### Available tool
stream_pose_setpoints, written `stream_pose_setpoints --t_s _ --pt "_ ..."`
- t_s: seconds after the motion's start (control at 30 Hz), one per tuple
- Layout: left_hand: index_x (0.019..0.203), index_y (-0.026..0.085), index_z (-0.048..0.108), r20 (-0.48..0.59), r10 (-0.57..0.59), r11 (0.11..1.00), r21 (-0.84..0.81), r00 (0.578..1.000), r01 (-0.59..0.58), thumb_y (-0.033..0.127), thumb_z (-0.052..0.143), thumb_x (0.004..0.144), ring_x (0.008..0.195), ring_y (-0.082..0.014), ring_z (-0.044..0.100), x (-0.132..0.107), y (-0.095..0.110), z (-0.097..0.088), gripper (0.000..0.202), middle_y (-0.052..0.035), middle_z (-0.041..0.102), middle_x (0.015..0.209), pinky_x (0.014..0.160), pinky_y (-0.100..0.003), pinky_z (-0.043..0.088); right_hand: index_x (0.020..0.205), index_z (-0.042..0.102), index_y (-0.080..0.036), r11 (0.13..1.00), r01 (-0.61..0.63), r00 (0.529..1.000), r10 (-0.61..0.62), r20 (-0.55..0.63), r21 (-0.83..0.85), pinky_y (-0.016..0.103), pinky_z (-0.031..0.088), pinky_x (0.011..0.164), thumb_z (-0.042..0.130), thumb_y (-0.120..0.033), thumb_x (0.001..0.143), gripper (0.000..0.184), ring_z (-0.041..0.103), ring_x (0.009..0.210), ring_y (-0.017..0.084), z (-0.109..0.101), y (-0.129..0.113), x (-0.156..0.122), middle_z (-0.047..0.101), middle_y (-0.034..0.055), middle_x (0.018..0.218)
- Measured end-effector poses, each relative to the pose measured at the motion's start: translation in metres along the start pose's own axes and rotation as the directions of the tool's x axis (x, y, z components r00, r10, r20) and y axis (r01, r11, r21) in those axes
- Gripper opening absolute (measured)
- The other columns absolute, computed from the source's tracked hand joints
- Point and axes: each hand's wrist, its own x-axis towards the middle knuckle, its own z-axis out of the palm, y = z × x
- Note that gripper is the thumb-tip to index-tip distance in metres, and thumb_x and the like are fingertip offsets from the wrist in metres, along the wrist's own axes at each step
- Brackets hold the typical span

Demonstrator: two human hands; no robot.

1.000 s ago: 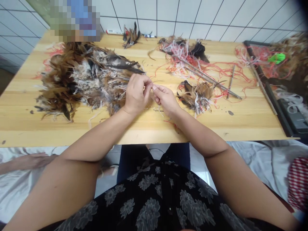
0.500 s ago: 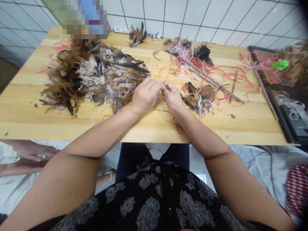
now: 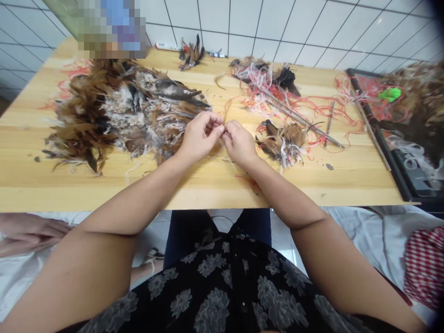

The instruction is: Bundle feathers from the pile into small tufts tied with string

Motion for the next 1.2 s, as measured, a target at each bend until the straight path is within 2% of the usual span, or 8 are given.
stream_pose_setpoints --t_s 0.17,0.33,0.5,0.6,0.7,0.83,1.0,1.2 --pt "0.094 0.024 0.065 -0.015 0.022 0.998 0.062 1.000 -0.021 0.034 0.078 0.101 0.088 -0.0234 0.068 0.004 0.002 -0.003 0.018 -0.0037 0.071 0.093 0.083 -0.036 0.058 0.117 0.072 -0.020 0.999 -0.026 1.000 0.025 -0.015 -0.030 0.045 0.054 0.096 0.060 -0.019 0.109 0.014 0.069 0.110 0.030 0.003 0.001 -0.002 0.076 0.0125 0.120" --pt "0.094 0.025 0.061 -0.012 0.011 1.000 0.012 1.000 -0.010 0.045 0.078 0.105 0.088 -0.0237 0.066 0.004 0.004 -0.004 0.028 -0.0047 0.070 0.095 0.080 -0.036 0.056 0.119 0.079 -0.018 0.982 0.012 0.999 -0.003 -0.052 0.186 0.040 0.056 0.105 0.067 -0.021 0.108 0.016 0.070 0.109 0.025 0.009 0.013 0.004 0.078 0.0097 0.114" --pt "0.096 0.025 0.063 0.007 0.051 0.999 -0.006 0.999 -0.051 0.052 0.073 0.109 0.089 -0.0246 0.066 0.003 0.008 -0.003 0.031 -0.0051 0.069 0.095 0.079 -0.038 0.054 0.102 0.081 -0.018 0.956 0.008 0.999 0.003 -0.038 0.293 0.035 0.056 0.100 0.067 -0.021 0.109 0.016 0.068 0.098 0.021 0.006 0.015 0.006 0.071 0.0061 0.097" --pt "0.100 0.026 0.066 -0.003 0.092 0.992 0.090 0.996 -0.091 0.054 0.070 0.116 0.095 -0.0262 0.065 0.010 0.000 -0.020 0.032 -0.0059 0.070 0.100 0.086 -0.042 0.055 0.094 0.079 -0.019 0.939 0.012 0.999 0.004 -0.046 0.344 0.034 0.055 0.101 0.067 -0.020 0.109 0.019 0.067 0.098 0.020 0.003 0.014 0.005 0.069 0.0055 0.096" --pt "0.105 0.024 0.066 -0.117 0.134 0.951 0.296 0.984 -0.094 0.042 0.077 0.116 0.107 -0.0266 0.062 0.022 -0.020 -0.050 0.024 -0.0048 0.066 0.105 0.102 -0.047 0.052 0.094 0.078 -0.018 0.926 -0.006 0.998 0.027 -0.049 0.377 0.034 0.054 0.102 0.066 -0.024 0.109 0.020 0.067 0.100 0.020 0.002 0.013 0.004 0.071 0.0059 0.098" --pt "0.101 0.021 0.069 -0.297 0.110 0.808 0.583 0.949 0.088 0.015 0.087 0.100 0.120 -0.0328 0.052 0.032 -0.038 -0.087 0.019 -0.0078 0.060 0.109 0.116 -0.056 0.042 0.095 0.081 -0.017 0.923 -0.016 0.998 0.038 -0.050 0.384 0.033 0.053 0.102 0.066 -0.021 0.106 0.019 0.066 0.098 0.019 0.001 0.010 0.004 0.071 0.0051 0.096" --pt "0.104 0.021 0.080 -0.235 -0.074 0.665 0.713 0.969 0.224 0.016 0.073 0.097 0.129 -0.0435 0.049 0.030 -0.017 -0.100 0.011 -0.0170 0.066 0.123 0.115 -0.059 0.042 0.097 0.083 -0.014 0.927 -0.043 0.996 0.067 -0.052 0.372 0.031 0.051 0.101 0.066 -0.016 0.106 0.019 0.066 0.098 0.018 -0.001 0.004 0.002 0.072 0.0050 0.096" --pt "0.107 0.027 0.087 -0.255 -0.203 0.704 0.633 0.946 0.322 0.027 0.066 0.100 0.131 -0.0460 0.041 0.035 -0.011 -0.098 0.021 -0.0177 0.065 0.122 0.120 -0.064 0.035 0.098 0.084 -0.011 0.934 -0.085 0.995 0.098 -0.021 0.347 0.030 0.049 0.100 0.066 -0.010 0.105 0.019 0.065 0.097 0.019 -0.001 -0.003 0.002 0.071 0.0053 0.094"
